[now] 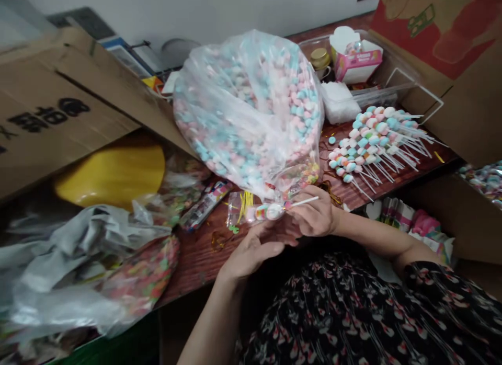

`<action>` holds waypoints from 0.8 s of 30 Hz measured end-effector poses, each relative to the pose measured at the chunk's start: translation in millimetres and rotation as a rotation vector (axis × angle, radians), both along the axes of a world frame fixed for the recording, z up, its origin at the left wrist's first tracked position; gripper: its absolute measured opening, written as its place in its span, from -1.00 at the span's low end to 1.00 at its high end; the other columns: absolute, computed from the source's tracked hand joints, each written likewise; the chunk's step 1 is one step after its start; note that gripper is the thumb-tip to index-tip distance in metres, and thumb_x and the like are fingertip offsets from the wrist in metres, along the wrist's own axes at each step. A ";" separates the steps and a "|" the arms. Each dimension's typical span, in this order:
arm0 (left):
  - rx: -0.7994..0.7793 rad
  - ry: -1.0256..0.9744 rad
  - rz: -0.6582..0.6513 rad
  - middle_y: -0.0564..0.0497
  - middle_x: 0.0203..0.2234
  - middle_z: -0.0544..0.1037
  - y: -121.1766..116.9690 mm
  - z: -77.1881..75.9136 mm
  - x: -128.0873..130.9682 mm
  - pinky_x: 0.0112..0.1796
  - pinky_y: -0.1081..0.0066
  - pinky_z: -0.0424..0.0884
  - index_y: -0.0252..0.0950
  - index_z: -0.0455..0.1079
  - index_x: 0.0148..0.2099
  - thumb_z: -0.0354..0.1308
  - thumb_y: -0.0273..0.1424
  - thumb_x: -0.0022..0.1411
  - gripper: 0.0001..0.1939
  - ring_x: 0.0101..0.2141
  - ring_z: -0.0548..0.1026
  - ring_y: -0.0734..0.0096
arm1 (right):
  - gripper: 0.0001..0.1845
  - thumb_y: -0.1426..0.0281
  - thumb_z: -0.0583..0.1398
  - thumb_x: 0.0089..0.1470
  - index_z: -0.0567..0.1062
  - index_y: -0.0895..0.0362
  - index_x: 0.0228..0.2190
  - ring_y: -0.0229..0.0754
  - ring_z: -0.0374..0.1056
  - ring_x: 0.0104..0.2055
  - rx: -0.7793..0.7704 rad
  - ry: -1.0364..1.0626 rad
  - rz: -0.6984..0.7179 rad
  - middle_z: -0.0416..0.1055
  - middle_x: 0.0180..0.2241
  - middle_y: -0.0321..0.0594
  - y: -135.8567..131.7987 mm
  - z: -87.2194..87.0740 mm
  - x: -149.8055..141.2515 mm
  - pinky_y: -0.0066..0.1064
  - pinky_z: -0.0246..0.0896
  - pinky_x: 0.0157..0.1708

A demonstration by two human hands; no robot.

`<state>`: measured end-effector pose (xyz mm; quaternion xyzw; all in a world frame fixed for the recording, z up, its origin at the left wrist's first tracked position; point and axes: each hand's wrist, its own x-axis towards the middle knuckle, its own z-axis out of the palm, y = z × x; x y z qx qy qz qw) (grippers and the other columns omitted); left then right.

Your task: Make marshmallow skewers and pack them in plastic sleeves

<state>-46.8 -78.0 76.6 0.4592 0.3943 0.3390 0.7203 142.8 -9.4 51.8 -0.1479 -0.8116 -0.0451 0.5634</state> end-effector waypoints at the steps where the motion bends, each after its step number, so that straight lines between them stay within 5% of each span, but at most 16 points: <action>1: -0.040 -0.084 0.001 -0.23 -0.17 0.58 -2.2 -1.8 0.2 -0.24 0.21 0.50 -0.33 0.47 0.03 0.27 0.07 0.03 -0.33 -0.22 0.54 0.12 | -0.86 0.48 0.08 0.14 0.44 0.23 -0.29 -0.14 0.32 -0.33 0.039 -0.024 0.019 0.45 -0.40 -0.10 2.6 -0.2 3.9 -0.28 0.23 -0.32; 3: -0.113 -0.167 0.074 -0.22 -0.32 0.58 -2.0 -8.4 3.1 -0.46 0.36 0.43 -0.37 0.49 -0.06 -0.02 0.31 0.07 -0.16 -0.39 0.51 0.25 | -0.90 0.44 0.14 0.15 0.44 0.20 -0.34 -0.17 0.29 -0.35 0.131 -0.095 0.071 0.44 -0.41 -0.13 3.9 -1.3 8.3 -0.31 0.19 -0.35; 5: -0.138 -0.142 0.205 -0.15 -0.43 0.55 4.2 -13.3 6.9 -0.56 0.45 0.33 -0.38 0.51 -0.13 -0.14 0.34 0.09 -0.13 -0.49 0.45 0.36 | -0.91 0.43 0.16 0.14 0.44 0.18 -0.39 -0.21 0.27 -0.38 0.186 -0.184 0.127 0.43 -0.42 -0.17 0.0 -5.2 7.0 -0.35 0.14 -0.39; 7: -0.058 -0.089 0.328 -0.11 -0.36 0.55 12.9 -10.4 8.4 -0.48 0.45 0.38 -0.34 0.51 -0.12 0.04 0.21 0.13 -0.30 -0.43 0.47 0.37 | -0.90 0.45 0.14 0.15 0.44 0.16 -0.40 -0.23 0.23 -0.41 0.188 -0.256 0.185 0.41 -0.44 -0.21 -5.8 -13.2 1.0 -0.36 0.09 -0.41; 9: 0.144 -0.005 0.315 -0.14 -0.15 0.55 18.8 1.9 7.2 -0.26 0.34 0.46 -0.30 0.52 -0.12 0.23 -0.01 0.13 -0.53 -0.21 0.51 0.24 | -0.86 0.48 0.09 0.16 0.42 0.15 -0.42 -0.23 0.21 -0.42 0.109 -0.296 0.227 0.39 -0.47 -0.23 -9.3 -23.4 -6.6 -0.36 0.09 -0.40; 11: 0.425 0.190 0.123 -0.15 0.12 0.40 17.3 18.2 5.5 0.03 0.14 0.37 -0.24 0.56 -0.14 0.28 -0.19 0.14 -0.70 0.07 0.39 0.06 | -0.81 0.47 0.05 0.17 0.40 0.14 -0.46 -0.22 0.20 -0.41 -0.055 -0.291 0.250 0.37 -0.49 -0.23 -8.0 -31.7 -12.4 -0.35 0.12 -0.38; 14: 0.822 0.621 -0.174 0.02 0.39 0.00 -0.1 29.2 4.2 0.25 -0.18 -0.07 -0.09 0.58 -0.09 0.25 -0.32 0.18 -0.77 0.32 -0.02 -0.16 | -0.78 0.42 0.02 0.19 0.38 0.16 -0.46 -0.24 0.22 -0.41 -0.485 -0.202 0.318 0.36 -0.49 -0.23 -0.2 -32.5 -12.5 -0.38 0.17 -0.37; 17: 0.998 0.918 -0.084 0.12 0.42 -0.17 -21.1 12.5 -0.9 0.22 -0.33 -0.36 0.10 0.48 0.07 0.23 -0.40 0.19 -0.59 0.36 -0.27 -0.27 | -0.82 0.39 0.07 0.18 0.37 0.17 -0.44 -0.32 0.22 -0.45 -0.963 -0.108 0.407 0.33 -0.51 -0.32 3.3 -23.1 -7.7 -0.48 0.16 -0.41; 20: 0.724 0.820 0.208 -0.01 0.40 -0.03 -30.9 -11.1 -14.1 0.25 -0.24 -0.15 0.05 0.29 0.26 0.17 -0.41 0.23 -0.44 0.36 -0.17 -0.16 | -0.83 0.41 0.09 0.17 0.35 0.16 -0.46 -0.33 0.20 -0.47 -1.017 -0.015 0.363 0.30 -0.53 -0.35 -2.0 -19.0 -11.7 -0.49 0.14 -0.42; 24: 0.102 0.188 0.273 -0.20 0.13 0.45 -38.0 -20.8 -32.6 0.05 0.10 0.38 -0.20 0.21 0.33 0.20 -0.31 0.17 -0.32 0.09 0.42 0.02 | -0.79 0.45 0.01 0.21 0.38 0.16 -0.42 -0.26 0.22 -0.42 -0.510 -0.070 0.277 0.39 -0.47 -0.23 -13.9 -31.6 -35.6 -0.36 0.14 -0.31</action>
